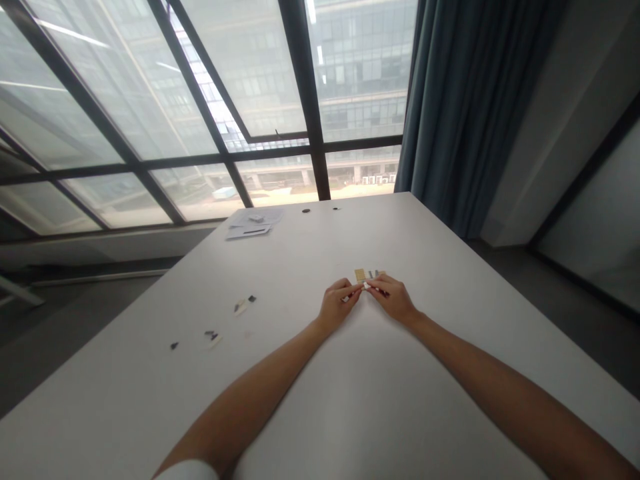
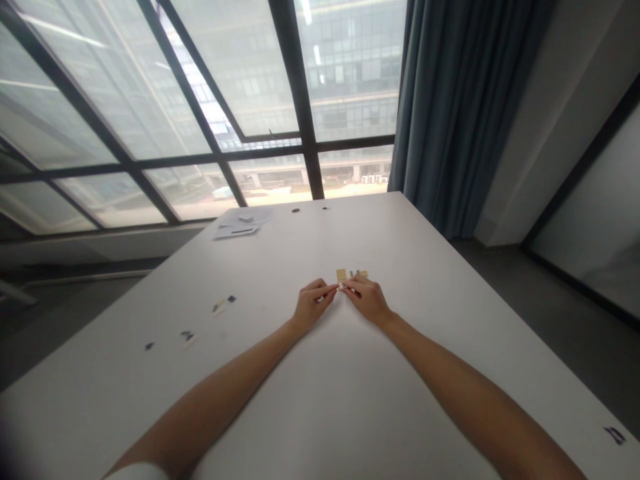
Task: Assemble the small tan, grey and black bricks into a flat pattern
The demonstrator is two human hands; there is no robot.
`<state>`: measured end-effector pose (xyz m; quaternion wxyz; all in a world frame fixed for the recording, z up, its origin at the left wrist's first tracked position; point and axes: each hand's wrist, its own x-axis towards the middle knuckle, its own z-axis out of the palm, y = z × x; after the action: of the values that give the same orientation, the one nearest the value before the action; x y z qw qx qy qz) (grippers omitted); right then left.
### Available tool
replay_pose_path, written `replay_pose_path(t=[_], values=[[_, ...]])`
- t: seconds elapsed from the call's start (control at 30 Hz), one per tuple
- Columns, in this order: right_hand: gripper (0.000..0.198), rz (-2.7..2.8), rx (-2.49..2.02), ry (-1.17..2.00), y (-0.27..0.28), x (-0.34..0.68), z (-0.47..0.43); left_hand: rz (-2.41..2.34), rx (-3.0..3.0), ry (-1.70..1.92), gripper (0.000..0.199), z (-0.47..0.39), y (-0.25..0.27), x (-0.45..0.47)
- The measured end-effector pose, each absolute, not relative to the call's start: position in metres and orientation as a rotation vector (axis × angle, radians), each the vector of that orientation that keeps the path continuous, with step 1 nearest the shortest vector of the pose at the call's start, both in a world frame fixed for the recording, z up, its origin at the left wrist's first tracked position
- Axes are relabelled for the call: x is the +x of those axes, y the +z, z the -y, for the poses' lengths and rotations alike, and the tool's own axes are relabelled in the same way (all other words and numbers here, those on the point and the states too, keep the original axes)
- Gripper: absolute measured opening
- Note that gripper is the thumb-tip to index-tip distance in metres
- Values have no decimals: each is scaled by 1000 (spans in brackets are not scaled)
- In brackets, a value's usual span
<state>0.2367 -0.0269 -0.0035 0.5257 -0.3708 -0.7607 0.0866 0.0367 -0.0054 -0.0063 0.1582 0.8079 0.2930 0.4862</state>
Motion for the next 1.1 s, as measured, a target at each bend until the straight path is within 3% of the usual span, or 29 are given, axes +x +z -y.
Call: replay_pose_path(t=[0.43,1.1], values=[[25,1774,-981,240,-8,239,24,-870,2366,1166,33,11,-5,38],[28,1769,-1020,213,-8,239,23,-900,2356,1159,33,10,-6,40]])
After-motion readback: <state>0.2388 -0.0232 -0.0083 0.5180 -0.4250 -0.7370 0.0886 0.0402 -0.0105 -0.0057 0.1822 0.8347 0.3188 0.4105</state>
